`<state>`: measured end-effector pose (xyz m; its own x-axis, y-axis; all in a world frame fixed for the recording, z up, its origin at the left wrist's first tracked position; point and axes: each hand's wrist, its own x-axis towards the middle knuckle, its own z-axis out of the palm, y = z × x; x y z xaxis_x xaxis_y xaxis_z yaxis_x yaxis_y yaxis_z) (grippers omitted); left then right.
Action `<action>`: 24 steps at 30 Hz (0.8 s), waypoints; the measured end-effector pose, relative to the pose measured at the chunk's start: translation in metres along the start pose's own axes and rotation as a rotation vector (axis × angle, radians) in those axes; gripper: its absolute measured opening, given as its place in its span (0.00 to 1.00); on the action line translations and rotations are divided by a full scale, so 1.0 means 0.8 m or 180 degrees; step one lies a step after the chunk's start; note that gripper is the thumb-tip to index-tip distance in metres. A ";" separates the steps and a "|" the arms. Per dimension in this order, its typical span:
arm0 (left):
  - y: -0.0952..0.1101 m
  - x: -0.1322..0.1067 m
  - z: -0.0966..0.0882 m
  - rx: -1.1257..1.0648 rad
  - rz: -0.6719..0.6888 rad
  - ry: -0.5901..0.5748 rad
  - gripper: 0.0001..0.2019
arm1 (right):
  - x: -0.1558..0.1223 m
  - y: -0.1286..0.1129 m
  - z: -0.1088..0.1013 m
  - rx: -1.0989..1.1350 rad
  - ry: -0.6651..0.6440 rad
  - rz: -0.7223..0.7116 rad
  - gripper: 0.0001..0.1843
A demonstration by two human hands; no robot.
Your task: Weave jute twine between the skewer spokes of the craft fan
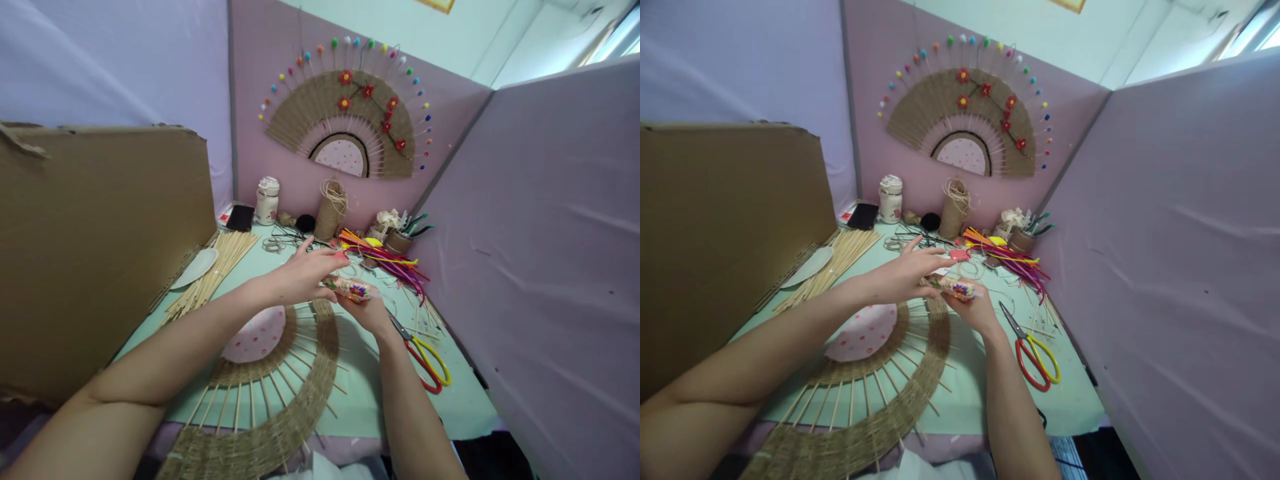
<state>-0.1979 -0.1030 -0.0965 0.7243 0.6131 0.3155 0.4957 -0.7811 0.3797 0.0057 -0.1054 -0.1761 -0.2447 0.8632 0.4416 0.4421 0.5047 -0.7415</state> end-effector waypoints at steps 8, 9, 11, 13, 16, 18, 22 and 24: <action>-0.008 0.011 0.023 0.0172 0.0150 -0.0256 0.16 | -0.004 0.010 0.004 -0.0307 -0.0092 -0.0261 0.04; -0.007 0.011 0.023 0.0165 0.0178 -0.0261 0.16 | -0.004 0.012 0.004 -0.0330 -0.0105 -0.0255 0.05; -0.006 0.011 0.022 0.0182 0.0197 -0.0280 0.14 | -0.004 0.016 0.005 -0.0385 -0.0105 -0.0245 0.05; -0.007 0.011 0.022 0.0253 0.0190 -0.0308 0.13 | -0.004 0.018 0.006 -0.0422 -0.0071 -0.0269 0.06; -0.011 0.012 0.025 0.0371 0.0208 -0.0308 0.11 | -0.004 0.019 0.008 -0.0416 -0.0053 -0.0305 0.06; -0.014 0.012 0.027 0.0426 0.0246 -0.0284 0.10 | -0.004 0.021 0.008 -0.0415 -0.0071 -0.0318 0.07; -0.017 0.012 0.031 0.0518 0.0309 -0.0189 0.09 | -0.004 0.025 0.009 -0.0432 -0.0049 -0.0334 0.08; -0.018 0.012 0.032 0.0543 0.0338 -0.0122 0.09 | -0.004 0.026 0.010 -0.0416 -0.0040 -0.0346 0.08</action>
<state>-0.1860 -0.0893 -0.1211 0.7930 0.5237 0.3112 0.4872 -0.8519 0.1921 0.0089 -0.0973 -0.1972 -0.3076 0.8041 0.5087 0.5208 0.5897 -0.6173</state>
